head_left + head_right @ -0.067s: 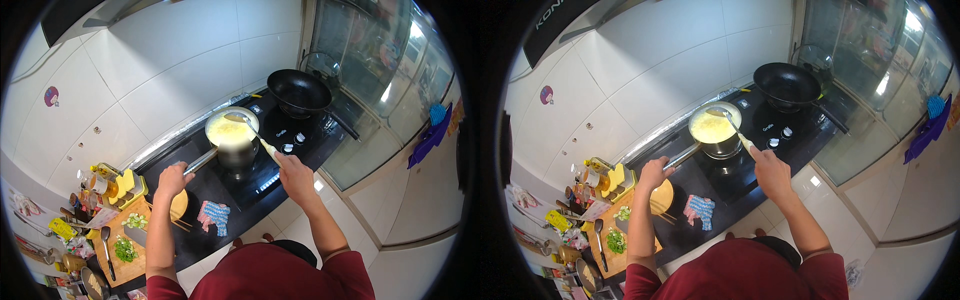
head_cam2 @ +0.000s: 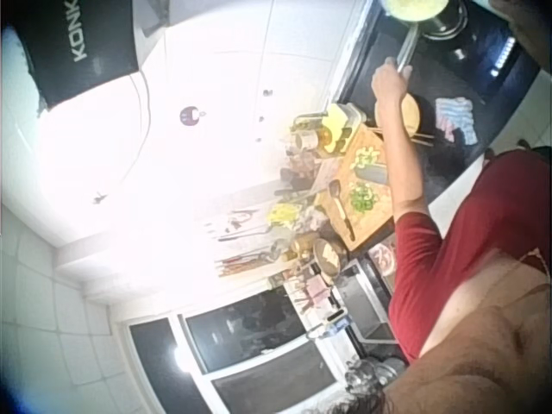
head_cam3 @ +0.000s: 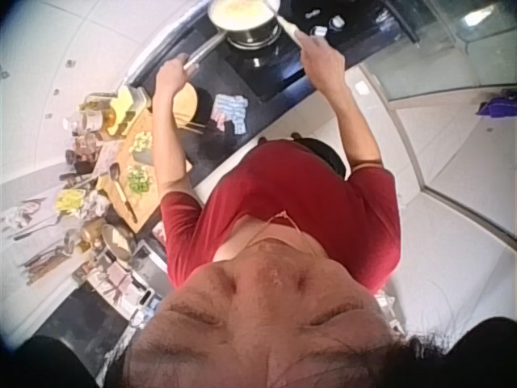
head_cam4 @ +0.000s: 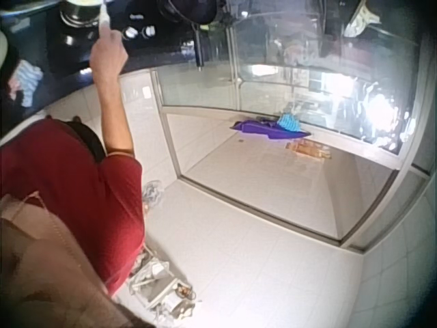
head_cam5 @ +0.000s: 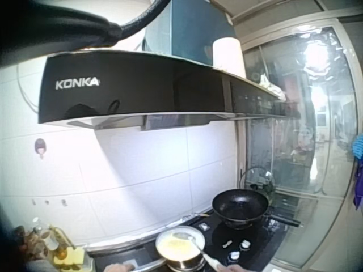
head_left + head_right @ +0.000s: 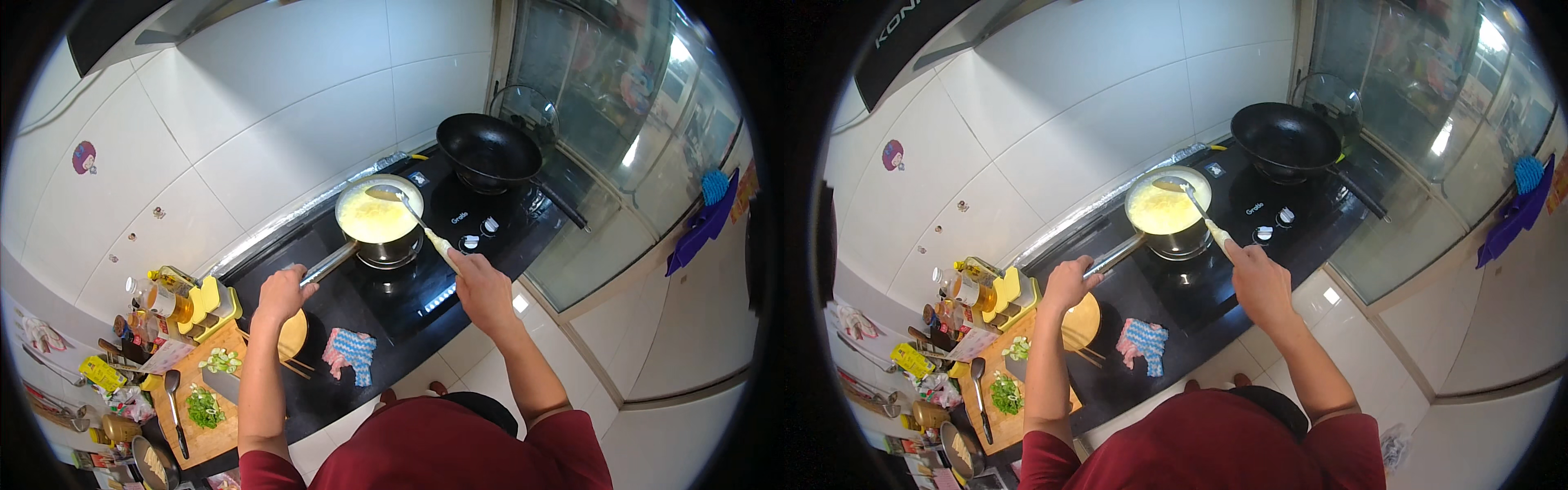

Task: The person pours a yellow liquid from a bowl into a pot on the stove and stirs it with a ladle. They then move the pot to the counter and proceed to chop green onions and a block of tofu on a wooden cutting board using a knife.

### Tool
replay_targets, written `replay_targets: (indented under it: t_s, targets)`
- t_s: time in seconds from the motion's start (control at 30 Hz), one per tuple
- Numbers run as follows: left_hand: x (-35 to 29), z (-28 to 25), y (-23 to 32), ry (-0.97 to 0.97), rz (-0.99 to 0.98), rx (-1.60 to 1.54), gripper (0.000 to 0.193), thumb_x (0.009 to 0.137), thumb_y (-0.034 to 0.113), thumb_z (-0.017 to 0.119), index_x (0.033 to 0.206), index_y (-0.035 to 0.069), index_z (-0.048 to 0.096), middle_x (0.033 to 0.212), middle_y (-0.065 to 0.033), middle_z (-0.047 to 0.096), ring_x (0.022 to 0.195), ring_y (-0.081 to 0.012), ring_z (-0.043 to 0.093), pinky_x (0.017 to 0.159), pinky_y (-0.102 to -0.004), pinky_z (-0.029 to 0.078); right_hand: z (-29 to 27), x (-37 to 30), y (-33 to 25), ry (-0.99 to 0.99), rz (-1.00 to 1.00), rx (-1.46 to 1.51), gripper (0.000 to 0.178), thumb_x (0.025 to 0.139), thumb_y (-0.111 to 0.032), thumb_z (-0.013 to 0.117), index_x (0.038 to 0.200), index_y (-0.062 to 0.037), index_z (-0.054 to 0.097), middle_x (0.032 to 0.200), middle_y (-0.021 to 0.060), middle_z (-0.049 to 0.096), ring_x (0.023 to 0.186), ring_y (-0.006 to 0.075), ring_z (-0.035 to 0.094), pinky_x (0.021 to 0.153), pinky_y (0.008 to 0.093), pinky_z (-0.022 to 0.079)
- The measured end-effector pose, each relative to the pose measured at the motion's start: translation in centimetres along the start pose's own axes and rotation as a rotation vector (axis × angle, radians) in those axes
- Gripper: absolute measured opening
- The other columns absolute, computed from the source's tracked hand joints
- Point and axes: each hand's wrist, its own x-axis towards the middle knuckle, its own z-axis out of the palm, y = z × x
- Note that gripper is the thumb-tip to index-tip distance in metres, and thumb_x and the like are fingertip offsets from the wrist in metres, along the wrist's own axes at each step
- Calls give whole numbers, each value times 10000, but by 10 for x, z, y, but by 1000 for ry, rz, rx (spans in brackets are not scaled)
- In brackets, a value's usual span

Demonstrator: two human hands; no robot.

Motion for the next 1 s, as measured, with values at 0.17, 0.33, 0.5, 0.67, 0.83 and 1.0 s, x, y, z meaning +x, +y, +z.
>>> replay_targets:
  t_s: [0.17,0.33,0.5,0.67,0.83,1.0]
  targets:
    - [0,3,-3,11,7,11,347,834,326,708,1045,55,659,903,-205,692,878,-393,661,764,-474,523,1,3,-3,-25,-63,-87,397,835,-23,582,1213,-134,622,931,85,616,765,309,636,653,407,518]
    - [1,4,-5,15,18,15,343,836,330,706,1030,52,658,884,-206,692,870,-393,663,758,-478,523,1,9,-6,-45,-203,-165,332,812,-59,610,1135,-129,635,800,72,535,699,263,622,568,388,497]
    - [2,3,-4,5,16,13,343,836,333,705,1027,53,654,885,-207,693,872,-394,663,760,-478,522,12,17,-12,-69,-250,-200,309,807,-49,613,1108,-119,625,818,72,534,706,256,611,564,384,489]
    - [2,1,-4,-18,16,19,347,840,340,701,1032,55,650,898,-207,692,892,-391,660,769,-476,521,22,21,-21,-114,-237,-217,301,822,-47,607,1115,-116,610,841,78,534,726,259,613,571,390,496]
    - [7,1,-14,-55,63,-50,393,845,350,697,1079,38,650,930,-220,690,912,-391,657,799,-472,517,30,15,-23,-143,-247,-213,322,837,-51,604,1153,-114,600,867,82,541,739,258,617,575,387,501]
    - [10,1,-21,-87,76,-113,415,847,354,695,1092,21,656,943,-229,689,917,-396,656,820,-465,511,35,14,-26,-130,-228,-189,376,824,-59,620,1196,-100,582,880,87,545,741,260,619,577,389,502]
